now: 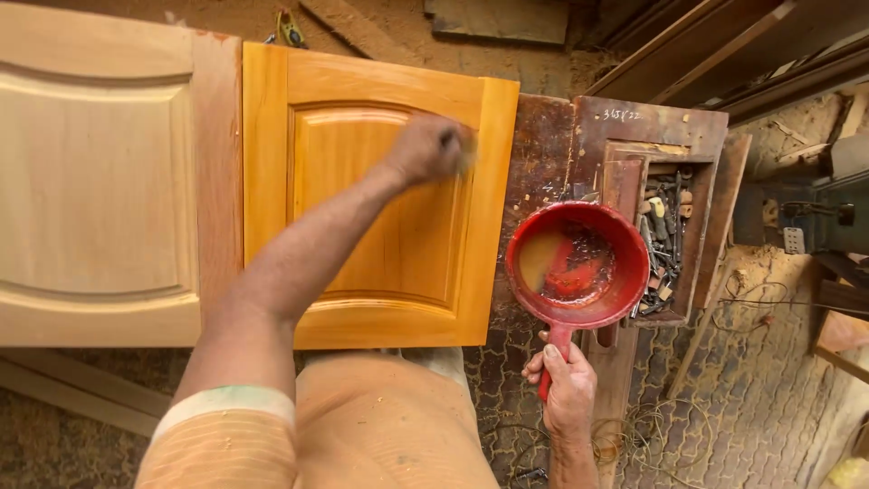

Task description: Apply varnish or stain to wooden cabinet doors using a brush.

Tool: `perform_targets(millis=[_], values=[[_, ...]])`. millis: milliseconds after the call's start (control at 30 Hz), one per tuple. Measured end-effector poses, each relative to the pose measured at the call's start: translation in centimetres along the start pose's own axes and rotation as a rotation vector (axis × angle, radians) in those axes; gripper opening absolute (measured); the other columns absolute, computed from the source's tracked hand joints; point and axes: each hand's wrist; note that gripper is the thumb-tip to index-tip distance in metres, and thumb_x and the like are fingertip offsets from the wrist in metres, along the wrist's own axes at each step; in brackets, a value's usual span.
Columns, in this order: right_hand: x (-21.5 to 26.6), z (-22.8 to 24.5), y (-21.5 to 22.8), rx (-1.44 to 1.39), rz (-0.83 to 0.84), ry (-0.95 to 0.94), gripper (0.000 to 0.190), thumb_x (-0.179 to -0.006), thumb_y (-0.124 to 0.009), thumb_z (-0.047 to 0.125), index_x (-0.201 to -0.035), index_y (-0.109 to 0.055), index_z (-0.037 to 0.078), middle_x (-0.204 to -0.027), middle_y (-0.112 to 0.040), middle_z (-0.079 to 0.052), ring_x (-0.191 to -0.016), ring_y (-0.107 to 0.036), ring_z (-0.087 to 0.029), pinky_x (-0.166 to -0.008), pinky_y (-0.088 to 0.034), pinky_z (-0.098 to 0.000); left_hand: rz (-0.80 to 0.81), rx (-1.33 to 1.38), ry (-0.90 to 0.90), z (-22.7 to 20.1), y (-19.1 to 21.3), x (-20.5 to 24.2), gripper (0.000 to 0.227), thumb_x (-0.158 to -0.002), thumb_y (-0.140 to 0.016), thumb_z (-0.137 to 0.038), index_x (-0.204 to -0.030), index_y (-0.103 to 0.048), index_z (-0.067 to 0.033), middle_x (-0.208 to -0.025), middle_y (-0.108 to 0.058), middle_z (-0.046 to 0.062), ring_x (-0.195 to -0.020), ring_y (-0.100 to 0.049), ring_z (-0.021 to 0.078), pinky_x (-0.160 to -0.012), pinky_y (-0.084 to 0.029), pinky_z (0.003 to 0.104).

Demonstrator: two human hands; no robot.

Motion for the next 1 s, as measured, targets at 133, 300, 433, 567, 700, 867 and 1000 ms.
perform_targets(millis=[133, 300, 433, 567, 700, 867, 1000], values=[[-0.6, -0.2, 0.5, -0.037, 0.105, 0.028, 0.033, -0.101, -0.057, 0.012, -0.125, -0.06, -0.01, -0.074, -0.063, -0.008, -0.064, -0.057, -0.015, -0.066, -0.054, -0.0329, -0.395, -0.398, 0.077, 3.6, 8.9, 1.2, 0.025, -0.098, -0.058, -0.009, -0.077, -0.072, -0.0106, -0.064, -0.07, 0.01, -0.057, -0.07, 0.02, -0.054, -0.056, 0.037], [-1.5, 0.3, 0.6, -0.018, 0.224, 0.057, 0.031, -0.102, -0.057, 0.012, -0.124, -0.06, -0.01, -0.074, -0.062, -0.008, -0.064, -0.057, -0.015, -0.066, -0.054, -0.0333, -0.615, -0.482, 0.17, 7.2, 14.0, 12.3, 0.024, -0.1, -0.055, -0.01, -0.083, -0.072, -0.015, -0.078, -0.074, 0.005, -0.066, -0.074, 0.0161, -0.054, -0.058, 0.036], [-1.8, 1.5, 1.0, 0.002, 0.257, 0.085, 0.03, -0.102, -0.058, 0.013, -0.123, -0.06, -0.009, -0.075, -0.063, -0.008, -0.065, -0.058, -0.015, -0.066, -0.055, -0.0314, -0.327, -0.639, 0.504, -0.8, 8.5, 21.7, 0.023, -0.09, -0.065, -0.016, -0.069, -0.063, -0.0074, -0.059, -0.062, 0.012, -0.053, -0.064, 0.0256, -0.048, -0.051, 0.043], [-2.0, 2.2, 2.8, 0.067, 0.296, 0.103, 0.032, -0.102, -0.059, 0.014, -0.123, -0.062, -0.01, -0.077, -0.065, -0.009, -0.066, -0.06, -0.015, -0.062, -0.05, -0.0275, 0.025, -0.805, 0.543, -2.1, -1.9, 28.9, 0.04, -0.104, -0.054, -0.016, -0.066, -0.063, -0.0102, -0.049, -0.056, 0.008, -0.039, -0.057, 0.0219, -0.064, -0.054, 0.043], [-2.0, 1.5, 5.6, 0.051, 0.318, 0.115, 0.032, -0.102, -0.06, 0.016, -0.123, -0.061, -0.009, -0.077, -0.065, -0.008, -0.065, -0.06, -0.014, -0.063, -0.052, -0.0272, -0.133, -0.509, 0.334, -5.8, -12.3, 26.2, 0.01, -0.078, -0.067, -0.016, -0.072, -0.069, -0.0091, -0.073, -0.068, 0.014, -0.07, -0.068, 0.034, -0.066, -0.054, 0.049], [-1.5, 0.9, 9.4, 0.053, 0.268, 0.076, 0.034, -0.099, -0.061, 0.015, -0.123, -0.062, -0.008, -0.073, -0.065, -0.008, -0.062, -0.06, -0.014, -0.062, -0.053, -0.0281, 0.582, -0.332, 0.071, -11.5, -17.0, 20.3, 0.012, -0.078, -0.072, -0.02, -0.085, -0.073, -0.0109, -0.086, -0.072, 0.016, -0.087, -0.069, 0.0363, -0.078, -0.056, 0.05], [-0.4, 0.7, 11.0, 0.08, 0.221, 0.077, 0.036, -0.098, -0.06, 0.016, -0.123, -0.063, -0.009, -0.073, -0.065, -0.008, -0.063, -0.061, -0.014, -0.06, -0.051, -0.0283, 0.848, -0.141, 0.046, -9.1, -13.6, 12.9, 0.009, -0.082, -0.07, -0.02, -0.084, -0.073, -0.0118, -0.081, -0.074, 0.012, -0.079, -0.07, 0.0295, -0.072, -0.056, 0.045]])
Point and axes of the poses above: each hand's wrist, its own x-axis away from the middle knuckle, its own y-axis out of the back of the hand, z = x × y
